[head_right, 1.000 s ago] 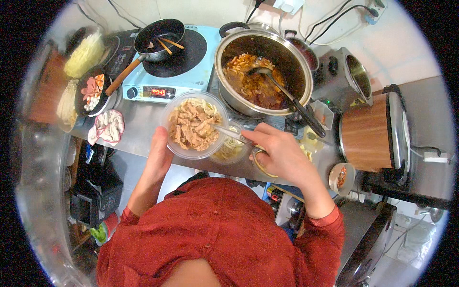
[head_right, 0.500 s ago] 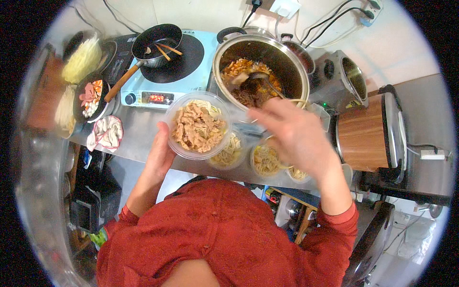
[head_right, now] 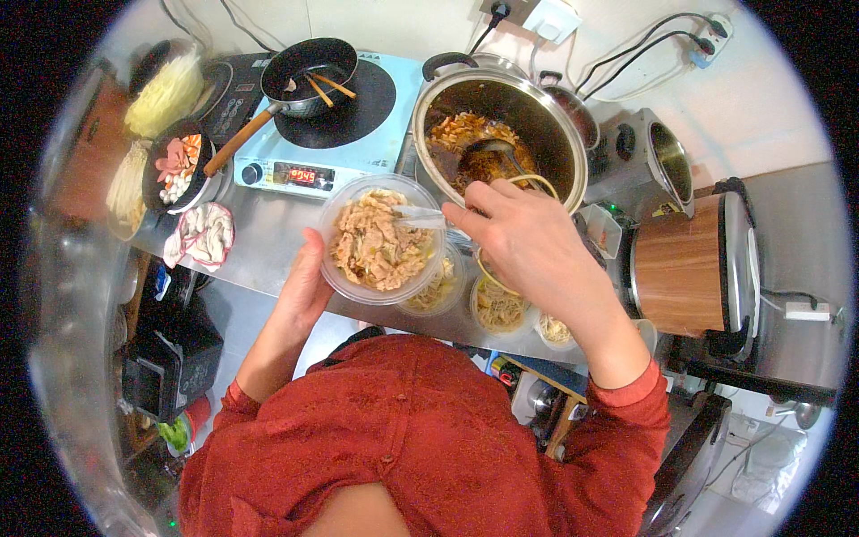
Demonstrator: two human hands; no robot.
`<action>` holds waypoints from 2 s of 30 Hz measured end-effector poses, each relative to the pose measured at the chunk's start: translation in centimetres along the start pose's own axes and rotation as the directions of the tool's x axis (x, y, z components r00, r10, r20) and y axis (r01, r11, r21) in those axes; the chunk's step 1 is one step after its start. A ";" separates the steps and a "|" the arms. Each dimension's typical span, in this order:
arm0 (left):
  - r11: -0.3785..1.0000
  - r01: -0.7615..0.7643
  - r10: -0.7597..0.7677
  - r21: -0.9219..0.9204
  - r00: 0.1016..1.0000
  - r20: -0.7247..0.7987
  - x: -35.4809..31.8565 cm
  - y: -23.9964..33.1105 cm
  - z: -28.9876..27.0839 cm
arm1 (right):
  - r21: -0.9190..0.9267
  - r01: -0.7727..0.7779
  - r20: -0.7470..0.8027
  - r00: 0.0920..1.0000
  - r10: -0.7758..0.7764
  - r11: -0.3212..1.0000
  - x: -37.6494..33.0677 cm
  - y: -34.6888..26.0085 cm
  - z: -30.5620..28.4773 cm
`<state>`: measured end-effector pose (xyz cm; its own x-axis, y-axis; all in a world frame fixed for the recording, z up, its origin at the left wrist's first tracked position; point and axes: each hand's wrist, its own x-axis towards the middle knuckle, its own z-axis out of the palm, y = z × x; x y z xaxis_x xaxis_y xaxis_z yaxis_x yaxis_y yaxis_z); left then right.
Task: The person assembles multiple noodle bowls by using tongs to place green vegetables, cabbage, bean sprouts, and fried tofu into clear plastic containers. They then move to a second station and ladle a meat and sauce mixture from a pot into each bowl, completing the assembly.
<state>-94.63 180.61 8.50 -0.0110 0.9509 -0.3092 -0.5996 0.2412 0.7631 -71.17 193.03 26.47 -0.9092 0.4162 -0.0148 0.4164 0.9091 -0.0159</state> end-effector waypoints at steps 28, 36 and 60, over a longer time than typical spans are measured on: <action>0.999 -0.011 0.007 -0.044 0.998 -0.069 0.2 -0.6 0.3 | 0.058 -0.107 -0.002 0.994 0.107 0.993 -0.5 -1.2 0.0; 1.000 0.010 -0.010 -0.002 1.000 -0.013 0.6 0.0 0.5 | 0.095 -0.119 -0.059 0.990 0.125 0.988 0.0 -2.7 1.8; 0.999 0.004 -0.005 -0.039 1.000 -0.028 1.4 -0.2 -0.3 | 0.012 0.020 0.140 0.990 -0.021 1.000 -0.1 -1.4 -2.2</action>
<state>-94.75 181.79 7.76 -0.0300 0.9439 -0.3289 -0.6304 0.2375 0.7391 -71.68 191.78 28.66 -0.9079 0.3897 -0.1544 0.3984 0.9168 -0.0286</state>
